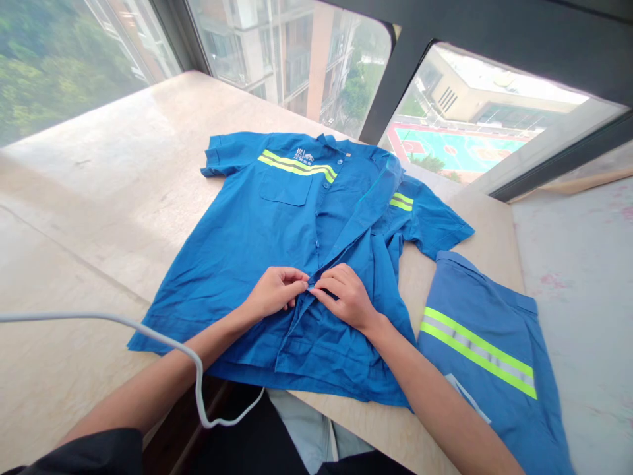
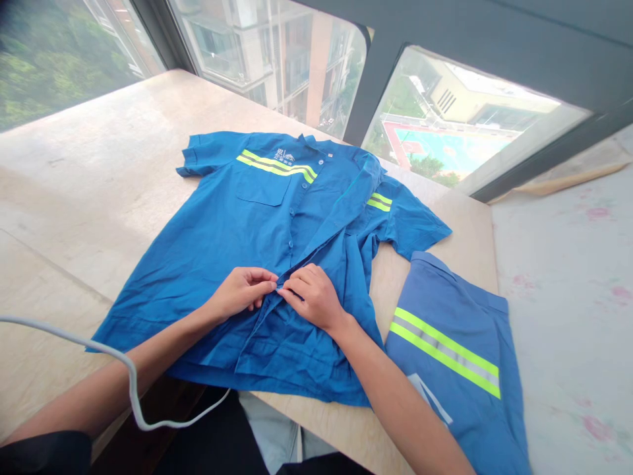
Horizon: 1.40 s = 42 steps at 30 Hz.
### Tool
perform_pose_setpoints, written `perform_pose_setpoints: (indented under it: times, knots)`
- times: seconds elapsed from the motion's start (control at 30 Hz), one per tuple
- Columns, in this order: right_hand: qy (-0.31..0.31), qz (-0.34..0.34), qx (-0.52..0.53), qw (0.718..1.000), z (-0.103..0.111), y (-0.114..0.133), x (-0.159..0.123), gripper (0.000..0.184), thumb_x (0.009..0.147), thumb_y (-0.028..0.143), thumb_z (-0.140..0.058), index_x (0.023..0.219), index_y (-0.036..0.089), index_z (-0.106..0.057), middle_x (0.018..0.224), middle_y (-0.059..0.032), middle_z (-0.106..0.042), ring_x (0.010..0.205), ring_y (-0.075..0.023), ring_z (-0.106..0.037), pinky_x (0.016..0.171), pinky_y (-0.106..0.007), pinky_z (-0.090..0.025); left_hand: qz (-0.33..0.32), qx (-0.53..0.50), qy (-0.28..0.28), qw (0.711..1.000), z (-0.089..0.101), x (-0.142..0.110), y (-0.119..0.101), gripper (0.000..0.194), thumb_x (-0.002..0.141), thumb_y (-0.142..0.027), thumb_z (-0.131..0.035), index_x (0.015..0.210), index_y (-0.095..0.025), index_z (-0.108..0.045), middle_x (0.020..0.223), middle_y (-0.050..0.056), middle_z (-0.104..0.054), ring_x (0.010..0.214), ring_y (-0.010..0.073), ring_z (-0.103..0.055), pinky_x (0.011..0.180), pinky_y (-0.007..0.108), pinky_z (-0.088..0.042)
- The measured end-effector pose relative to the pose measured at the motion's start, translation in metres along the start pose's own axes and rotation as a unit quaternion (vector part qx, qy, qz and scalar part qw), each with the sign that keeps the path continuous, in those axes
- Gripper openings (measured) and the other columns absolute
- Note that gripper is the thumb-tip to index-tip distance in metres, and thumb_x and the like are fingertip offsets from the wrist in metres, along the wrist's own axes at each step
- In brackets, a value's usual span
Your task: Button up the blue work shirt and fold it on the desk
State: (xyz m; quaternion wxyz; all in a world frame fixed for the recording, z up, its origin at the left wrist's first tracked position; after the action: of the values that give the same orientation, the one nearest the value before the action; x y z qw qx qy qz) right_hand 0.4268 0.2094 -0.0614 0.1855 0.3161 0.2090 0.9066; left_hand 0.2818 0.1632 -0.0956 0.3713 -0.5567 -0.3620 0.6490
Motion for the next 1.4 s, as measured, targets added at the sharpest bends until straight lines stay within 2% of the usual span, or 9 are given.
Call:
perform_pose_setpoints:
  times: [0.17, 0.43, 0.6, 0.77, 0.9, 1.2, 1.3, 1.4]
  knots:
    - [-0.009, 0.054, -0.057, 0.997, 0.0, 0.008, -0.003, 0.014, 0.094, 0.026, -0.061, 0.085, 0.018, -0.068, 0.083, -0.0053, -0.067, 0.079, -0.017, -0.055, 0.074, -0.034, -0.043, 0.008, -0.021, -0.006, 1.0, 0.002, -0.001, -0.001, 0.027, 0.072, -0.029, -0.063, 0.09, -0.01, -0.067, 0.044, -0.005, -0.053, 0.038, 0.0077, -0.047, 0.036, 0.016, -0.038]
    - [-0.031, 0.107, -0.115, 0.987, 0.002, 0.018, -0.003, 0.011, 0.095, 0.018, -0.058, 0.099, 0.016, -0.068, 0.09, -0.0069, -0.07, 0.083, -0.0173, -0.058, 0.074, -0.033, -0.044, 0.017, -0.049, -0.004, 0.999, 0.004, 0.001, -0.003, 0.024, 0.072, -0.027, -0.064, 0.087, -0.009, -0.068, 0.04, -0.004, -0.052, 0.034, 0.0065, -0.043, 0.036, 0.015, -0.035]
    - [-0.033, 0.145, -0.137, 0.979, 0.001, 0.021, -0.002, 0.013, 0.096, 0.016, -0.055, 0.1, 0.016, -0.067, 0.093, -0.0071, -0.071, 0.083, -0.0172, -0.059, 0.073, -0.033, -0.045, 0.017, -0.033, 0.034, 0.999, 0.002, 0.001, -0.007, 0.022, 0.077, -0.033, -0.062, 0.081, -0.011, -0.065, 0.041, -0.003, -0.054, 0.034, 0.007, -0.045, 0.036, 0.015, -0.037]
    - [-0.04, 0.187, -0.15, 0.97, 0.003, 0.026, -0.005, 0.013, 0.095, 0.012, -0.055, 0.103, 0.015, -0.065, 0.097, -0.0072, -0.072, 0.083, -0.0173, -0.061, 0.07, -0.033, -0.045, -0.006, 0.013, 0.073, 0.997, -0.002, 0.002, -0.01, 0.034, 0.077, -0.047, -0.067, 0.081, -0.014, -0.06, 0.043, -0.003, -0.056, 0.034, 0.0096, -0.05, 0.035, 0.016, -0.038]
    - [-0.042, 0.197, -0.16, 0.966, 0.003, 0.028, -0.006, 0.012, 0.094, 0.013, -0.056, 0.102, 0.015, -0.064, 0.092, -0.0059, -0.072, 0.08, -0.0161, -0.06, 0.069, -0.032, -0.044, -0.009, 0.045, 0.093, 0.995, -0.002, 0.005, -0.008, 0.032, 0.082, -0.046, -0.064, 0.08, -0.014, -0.06, 0.044, -0.002, -0.057, 0.034, 0.01, -0.051, 0.034, 0.016, -0.04]
    - [-0.057, 0.221, -0.174, 0.958, 0.004, 0.032, -0.007, 0.008, 0.091, 0.013, -0.062, 0.097, 0.017, -0.065, 0.082, -0.0028, -0.069, 0.074, -0.0136, -0.058, 0.067, -0.03, -0.043, -0.018, 0.08, 0.033, 0.996, 0.002, 0.006, -0.009, 0.027, 0.089, -0.035, -0.056, 0.072, -0.014, -0.057, 0.042, -0.003, -0.056, 0.032, 0.0071, -0.046, 0.032, 0.014, -0.034]
    - [-0.05, 0.221, -0.161, 0.961, 0.004, 0.031, -0.006, 0.005, 0.09, 0.014, -0.063, 0.093, 0.016, -0.066, 0.078, -0.0023, -0.068, 0.072, -0.0136, -0.057, 0.065, -0.03, -0.043, -0.018, 0.07, 0.036, 0.997, 0.002, 0.006, -0.007, 0.027, 0.089, -0.036, -0.056, 0.075, -0.014, -0.059, 0.044, -0.002, -0.057, 0.032, 0.0069, -0.046, 0.032, 0.014, -0.035]
    - [-0.019, 0.205, -0.129, 0.97, 0.001, 0.026, -0.004, 0.004, 0.09, 0.016, -0.062, 0.089, 0.016, -0.067, 0.08, -0.0036, -0.068, 0.075, -0.0146, -0.058, 0.067, -0.031, -0.044, -0.022, 0.039, 0.044, 0.998, 0.002, 0.007, -0.006, 0.021, 0.085, -0.035, -0.061, 0.084, -0.014, -0.06, 0.048, -0.003, -0.058, 0.035, 0.0079, -0.05, 0.033, 0.015, -0.038]
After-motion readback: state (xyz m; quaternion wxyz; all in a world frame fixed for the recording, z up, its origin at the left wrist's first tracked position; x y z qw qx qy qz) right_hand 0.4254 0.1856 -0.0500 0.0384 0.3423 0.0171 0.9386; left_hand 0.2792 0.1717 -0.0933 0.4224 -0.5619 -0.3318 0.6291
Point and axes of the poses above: each hand's wrist, its own x-axis towards the middle knuckle, its own z-axis out of the back of the hand, y = z × x, the point moved 6 cm from there along x, towards the middle knuckle
